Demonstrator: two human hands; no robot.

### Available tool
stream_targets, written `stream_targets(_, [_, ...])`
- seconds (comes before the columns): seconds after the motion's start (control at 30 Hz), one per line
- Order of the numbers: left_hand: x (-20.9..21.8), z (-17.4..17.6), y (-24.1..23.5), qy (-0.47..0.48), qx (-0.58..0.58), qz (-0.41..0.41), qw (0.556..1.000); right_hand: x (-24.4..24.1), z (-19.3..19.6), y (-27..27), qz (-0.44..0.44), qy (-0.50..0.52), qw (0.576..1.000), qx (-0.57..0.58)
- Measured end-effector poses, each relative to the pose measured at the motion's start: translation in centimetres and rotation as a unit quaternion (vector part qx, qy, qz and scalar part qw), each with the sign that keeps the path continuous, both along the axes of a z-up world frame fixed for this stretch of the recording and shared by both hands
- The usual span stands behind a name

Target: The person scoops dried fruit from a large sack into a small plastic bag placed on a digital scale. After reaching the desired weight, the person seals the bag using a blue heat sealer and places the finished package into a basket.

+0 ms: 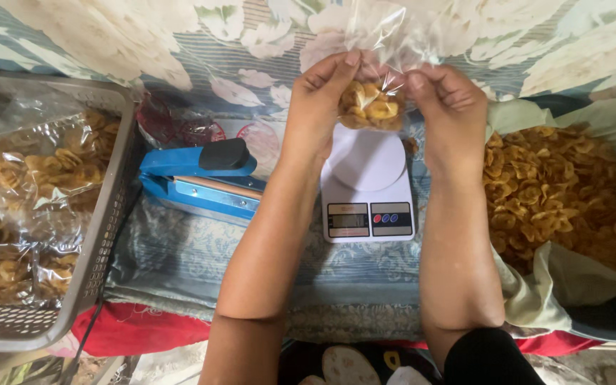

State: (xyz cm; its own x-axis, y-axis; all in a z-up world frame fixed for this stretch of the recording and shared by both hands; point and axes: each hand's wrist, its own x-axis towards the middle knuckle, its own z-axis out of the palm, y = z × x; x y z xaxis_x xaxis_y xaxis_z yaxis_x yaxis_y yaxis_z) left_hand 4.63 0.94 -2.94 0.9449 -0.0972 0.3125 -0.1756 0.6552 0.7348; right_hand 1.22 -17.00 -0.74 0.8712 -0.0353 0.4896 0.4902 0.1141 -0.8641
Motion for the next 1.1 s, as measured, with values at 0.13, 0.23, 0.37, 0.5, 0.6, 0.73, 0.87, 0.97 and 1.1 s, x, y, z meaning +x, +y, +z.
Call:
stream_targets(0.13, [0.5, -0.2, 0.0, 0.006, 0.059, 0.043, 0.997, -0.4, 0.3, -0.1, 0.025, 0.027, 0.998, 0.048])
stream_targets(0.23, [0.3, -0.5, -0.1, 0.035, 0.04, -0.004, 0.999, -0.2, 0.2, -0.3, 0.073, 0.046, 0.994, 0.065])
stream_targets(0.37, [0.3, -0.5, -0.7, 0.038, 0.068, 0.026, 0.997, -0.2, 0.2, -0.5, 0.037, 0.068, 0.992, 0.096])
stream_targets(0.5, [0.4, 0.6, -0.8, -0.039, 0.195, 0.132, 0.971, 0.7, 0.0, -0.8, 0.073, 0.136, 0.975, 0.161])
stream_targets(0.6, [-0.5, 1.9, -1.4, -0.127, 0.171, 0.139, 0.967, 1.2, -1.2, -0.8, 0.105, 0.114, 0.962, 0.226])
stream_targets(0.73, [-0.6, 1.7, -0.7, -0.05, 0.219, 0.172, 0.959, 1.7, -1.4, -0.3, 0.112, 0.137, 0.954, 0.24])
stream_targets(0.87, [-0.9, -0.2, 0.4, -0.036, 0.13, 0.151, 0.979, 0.4, 1.0, 0.7, 0.116, 0.158, 0.972, 0.13])
stream_targets(0.97, [-3.9, -2.6, 2.2, 0.114, 0.091, 0.126, 0.981, -0.4, 1.3, 1.5, 0.169, 0.219, 0.961, 0.017])
stream_targets(1.1, [-8.4, -4.2, 3.4, 0.08, 0.195, 0.228, 0.951, 0.8, 0.8, 3.2, 0.15, 0.195, 0.967, -0.071])
